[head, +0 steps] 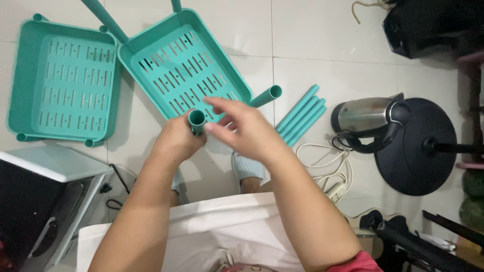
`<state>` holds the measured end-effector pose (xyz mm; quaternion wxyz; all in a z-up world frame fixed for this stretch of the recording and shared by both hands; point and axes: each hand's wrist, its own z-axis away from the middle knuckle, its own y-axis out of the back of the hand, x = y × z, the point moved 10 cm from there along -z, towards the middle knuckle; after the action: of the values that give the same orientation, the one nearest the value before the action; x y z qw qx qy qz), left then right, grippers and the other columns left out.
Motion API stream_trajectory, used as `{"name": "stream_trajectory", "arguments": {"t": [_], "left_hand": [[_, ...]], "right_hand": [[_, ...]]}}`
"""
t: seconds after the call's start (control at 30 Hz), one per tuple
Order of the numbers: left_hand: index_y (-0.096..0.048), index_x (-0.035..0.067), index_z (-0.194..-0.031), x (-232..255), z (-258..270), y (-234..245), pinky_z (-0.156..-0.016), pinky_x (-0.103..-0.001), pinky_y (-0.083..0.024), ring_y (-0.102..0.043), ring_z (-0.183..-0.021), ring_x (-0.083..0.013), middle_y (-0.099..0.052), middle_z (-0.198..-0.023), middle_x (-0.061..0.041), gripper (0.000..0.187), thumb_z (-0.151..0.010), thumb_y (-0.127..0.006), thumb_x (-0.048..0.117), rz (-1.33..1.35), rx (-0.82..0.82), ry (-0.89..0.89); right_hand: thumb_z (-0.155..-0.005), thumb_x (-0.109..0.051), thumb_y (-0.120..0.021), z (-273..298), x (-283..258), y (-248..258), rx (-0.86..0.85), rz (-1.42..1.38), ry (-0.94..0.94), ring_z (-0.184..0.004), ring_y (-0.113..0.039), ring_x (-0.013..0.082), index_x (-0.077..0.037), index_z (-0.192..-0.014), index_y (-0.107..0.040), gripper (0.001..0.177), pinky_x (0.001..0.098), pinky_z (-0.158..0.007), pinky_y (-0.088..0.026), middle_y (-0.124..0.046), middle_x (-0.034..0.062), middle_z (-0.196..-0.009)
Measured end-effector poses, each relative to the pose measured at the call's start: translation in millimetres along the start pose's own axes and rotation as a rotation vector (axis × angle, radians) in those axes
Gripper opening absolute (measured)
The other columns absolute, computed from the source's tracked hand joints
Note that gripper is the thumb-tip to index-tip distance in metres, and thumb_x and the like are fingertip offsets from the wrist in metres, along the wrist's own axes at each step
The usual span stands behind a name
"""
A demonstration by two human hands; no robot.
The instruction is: The person assembles a teal plastic rolling cart by inserting four vertical poles into the base tray, then places a pink hairdryer, a stainless steel kettle, a small oven, and a power strip on the cart shelves.
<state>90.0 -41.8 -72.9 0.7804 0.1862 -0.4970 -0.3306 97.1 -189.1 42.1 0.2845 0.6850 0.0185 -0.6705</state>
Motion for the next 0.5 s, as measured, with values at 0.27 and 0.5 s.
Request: {"name": "stream_trajectory", "arguments": {"t": [0.27, 0.5], "left_hand": [[-0.074, 0.017, -0.112, -7, -3, -21, -0.083, -0.043, -0.056, -0.072, -0.1, -0.0342, -0.076, -0.107, -0.015, 0.03, -0.086, -0.072, 0.03, 0.057, -0.109, 0.047], [-0.074, 0.014, -0.113, -2, 2, -16, -0.084, -0.042, -0.055, -0.071, -0.1, -0.0338, -0.076, -0.106, -0.015, 0.033, -0.082, -0.076, 0.027, 0.038, -0.078, -0.019]], "right_hand": [[-0.094, -0.029, -0.074, -6, -1, -33, -0.101, 0.122, -0.025, -0.091, -0.071, 0.0246, -0.015, -0.135, -0.065, 0.044, 0.035, -0.081, -0.058, -0.072, 0.0106, -0.112], [-0.091, -0.021, -0.073, -9, -5, -33, -0.083, 0.218, 0.03, -0.097, -0.069, 0.0311, -0.012, -0.124, -0.068, 0.035, 0.0385, -0.081, -0.056, -0.072, 0.0121, -0.109]]}}
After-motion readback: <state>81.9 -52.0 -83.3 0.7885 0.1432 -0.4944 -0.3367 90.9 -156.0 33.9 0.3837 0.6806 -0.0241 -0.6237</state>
